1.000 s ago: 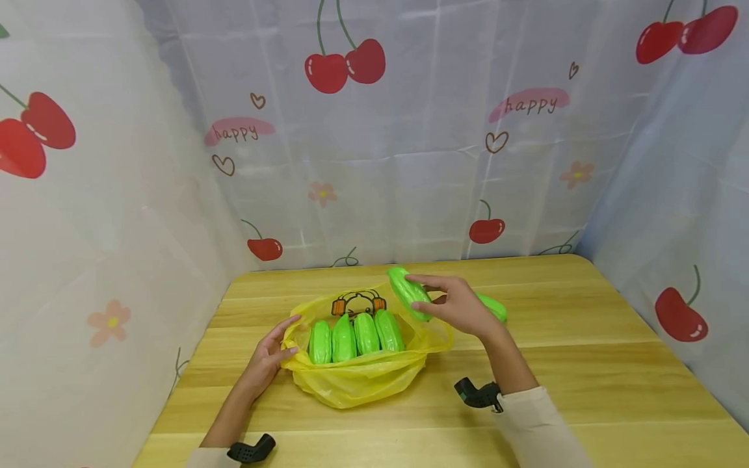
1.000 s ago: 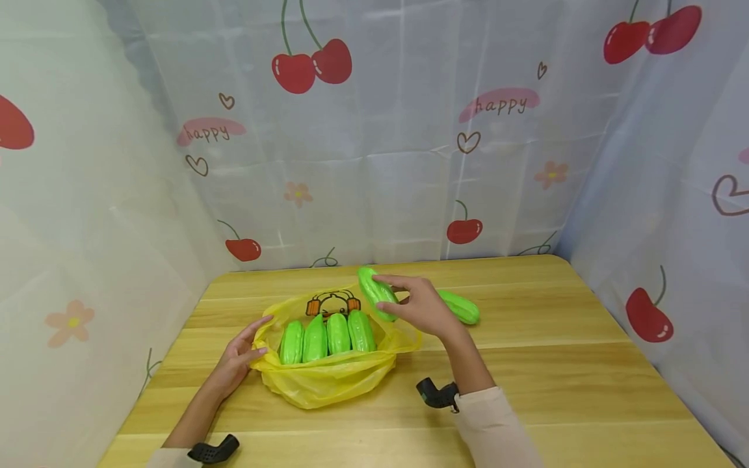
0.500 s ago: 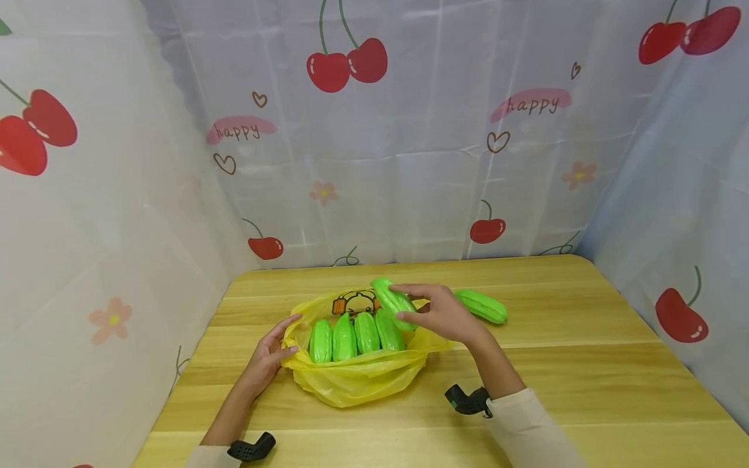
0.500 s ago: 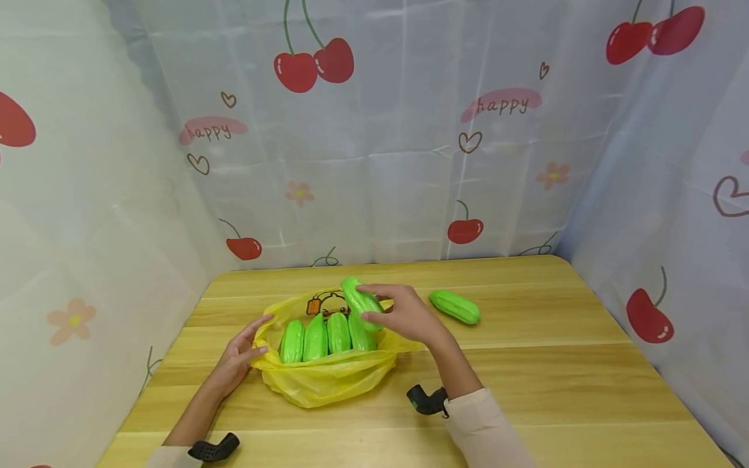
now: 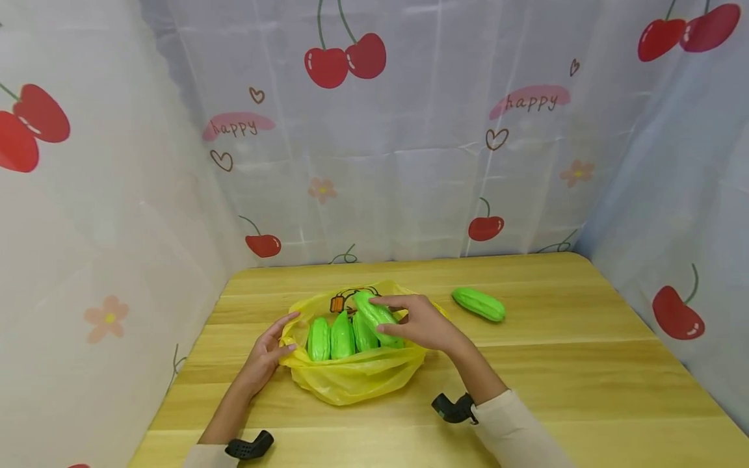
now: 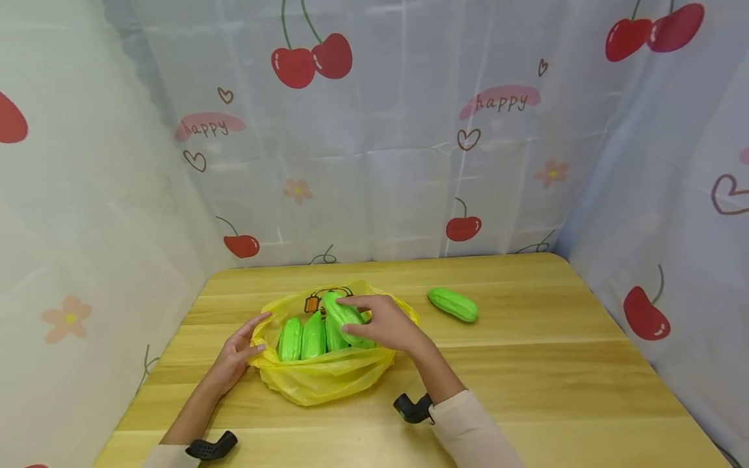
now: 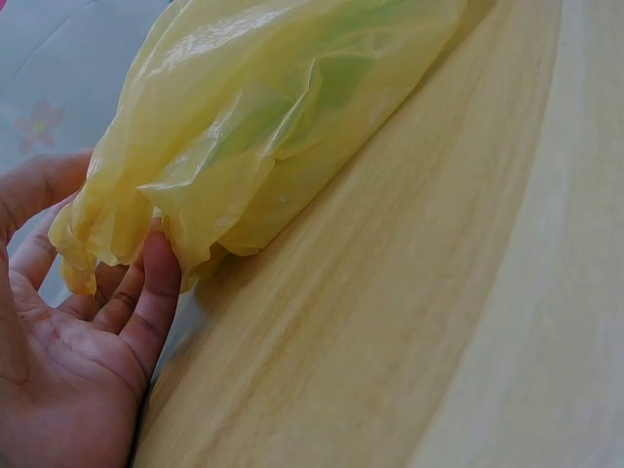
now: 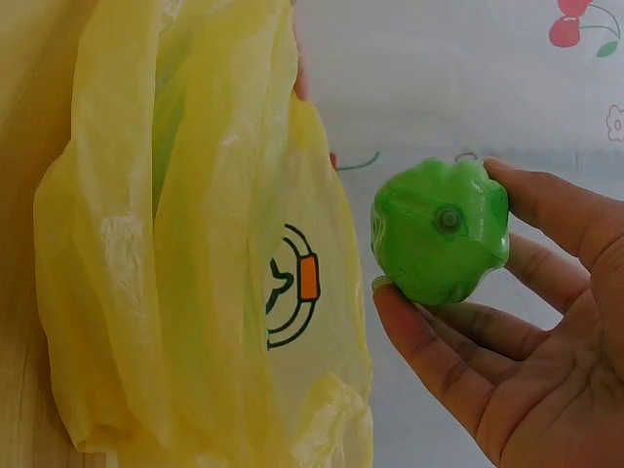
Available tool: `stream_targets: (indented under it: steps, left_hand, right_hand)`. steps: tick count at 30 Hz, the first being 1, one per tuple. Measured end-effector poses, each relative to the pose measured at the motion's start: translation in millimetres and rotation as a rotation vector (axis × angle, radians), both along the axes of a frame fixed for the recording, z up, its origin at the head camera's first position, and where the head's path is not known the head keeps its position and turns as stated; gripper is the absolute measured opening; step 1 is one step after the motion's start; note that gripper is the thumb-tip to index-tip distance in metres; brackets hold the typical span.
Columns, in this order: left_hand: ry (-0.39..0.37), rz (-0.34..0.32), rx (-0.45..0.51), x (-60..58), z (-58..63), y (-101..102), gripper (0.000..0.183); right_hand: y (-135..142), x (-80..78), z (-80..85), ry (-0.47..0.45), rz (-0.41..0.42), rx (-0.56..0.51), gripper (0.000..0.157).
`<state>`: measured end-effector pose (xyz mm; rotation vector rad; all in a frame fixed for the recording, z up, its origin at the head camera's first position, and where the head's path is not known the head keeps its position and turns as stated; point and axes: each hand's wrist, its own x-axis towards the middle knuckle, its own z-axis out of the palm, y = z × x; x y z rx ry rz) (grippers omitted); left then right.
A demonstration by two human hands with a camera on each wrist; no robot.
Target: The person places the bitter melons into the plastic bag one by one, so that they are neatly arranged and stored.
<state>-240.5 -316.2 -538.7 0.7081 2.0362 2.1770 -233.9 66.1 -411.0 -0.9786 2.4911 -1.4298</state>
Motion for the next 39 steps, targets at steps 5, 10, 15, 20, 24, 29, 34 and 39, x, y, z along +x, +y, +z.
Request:
stream_targets:
  steps: [5,10,15,20,24,29,34,39]
  left_hand:
    - [0.004,0.002,0.010,-0.4,0.5,0.3,0.063]
    - [0.002,-0.003,0.018,-0.9,-0.9,1.3,0.063]
    - [0.000,-0.007,0.012,-1.6,-1.1,2.3,0.063]
    - [0.000,-0.002,0.002,-0.9,-1.8,1.2,0.062]
    - [0.010,-0.003,-0.001,-1.2,-1.2,0.2,0.062]
    - [0.015,-0.010,0.003,-3.1,-0.5,-0.4,0.062]
    - [0.018,-0.007,-0.001,-2.4,-1.3,-0.4,0.062]
    - [0.015,-0.005,0.004,-1.7,-2.0,-0.2,0.062]
  right_hand:
    - [-7.1,1.9,-3.6,0.026,-0.016,0.016,0.051]
    - [-13.9,6.3,-6.3,0.027,-0.029,0.023,0.051]
    - [-22.2,11.4,-9.5,0.000,-0.047,0.030,0.051]
    - [-31.9,14.3,-11.3,-0.033,-0.063,0.022,0.051]
    - [-39.7,13.0,-12.0,-0.044,-0.079,0.011,0.052]
    - [-48.7,9.1,-14.0,-0.053,-0.089,0.009,0.053]
    - [-58.5,8.1,-15.0,-0.053,-0.100,0.030,0.052]
    - [-67.7,6.9,-12.7,-0.048,-0.117,0.054,0.053]
